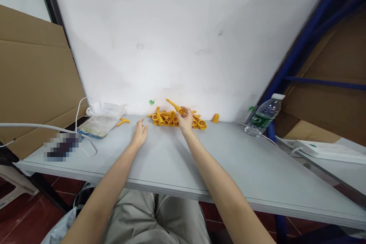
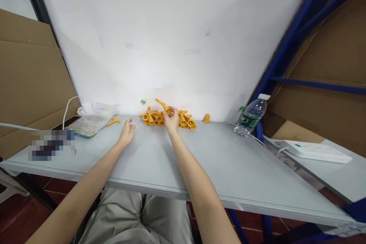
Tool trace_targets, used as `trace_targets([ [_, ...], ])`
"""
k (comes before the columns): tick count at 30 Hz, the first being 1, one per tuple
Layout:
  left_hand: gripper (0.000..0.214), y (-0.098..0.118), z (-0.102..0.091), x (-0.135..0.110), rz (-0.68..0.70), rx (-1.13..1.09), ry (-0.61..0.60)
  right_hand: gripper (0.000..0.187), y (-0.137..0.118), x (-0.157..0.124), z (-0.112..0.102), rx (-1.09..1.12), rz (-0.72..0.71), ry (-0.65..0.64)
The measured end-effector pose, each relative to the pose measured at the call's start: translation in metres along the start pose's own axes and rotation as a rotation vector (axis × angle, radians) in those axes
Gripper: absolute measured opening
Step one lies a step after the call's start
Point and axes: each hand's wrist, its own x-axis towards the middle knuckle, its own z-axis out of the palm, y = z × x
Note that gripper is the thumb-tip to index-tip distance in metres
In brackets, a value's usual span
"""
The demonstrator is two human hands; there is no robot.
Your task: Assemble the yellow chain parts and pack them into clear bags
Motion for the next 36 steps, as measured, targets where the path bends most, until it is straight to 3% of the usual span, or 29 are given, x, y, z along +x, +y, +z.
trace_targets([
  [4,0.04,-0.002,0.001,-0.001,0.018,0.001,-0.005,0.036,0.009,0.005,0.023,-0.294,-0.305,-0.216],
  [6,0.039,-0.001,0.001,-0.002,0.011,0.003,-0.012,0.04,0.011,0.004,0.031,-0.518,-0.39,-0.365],
  [10,0.038,0.003,0.0,-0.003,-0.041,-0.004,-0.041,0.05,0.008,-0.006,0.041,-0.997,-0.421,-0.596],
  [14,0.036,0.007,-0.001,-0.004,-0.084,-0.006,-0.061,0.049,-0.001,-0.013,0.049,-1.233,-0.363,-0.692],
  [21,0.031,0.013,-0.003,-0.004,-0.091,0.046,-0.09,0.067,-0.009,0.001,0.052,-1.175,-0.088,-0.857],
  [24,0.029,0.015,-0.005,-0.003,-0.088,0.096,-0.099,0.072,-0.004,0.004,0.048,-1.112,-0.037,-0.862],
  [29,0.026,0.02,-0.008,-0.003,-0.069,0.218,-0.103,0.071,0.006,-0.001,0.037,-0.946,-0.122,-0.789],
  [36,0.043,0.025,-0.021,0.015,-0.234,0.565,-0.156,0.067,0.018,-0.024,0.006,-0.799,-0.25,-0.66],
])
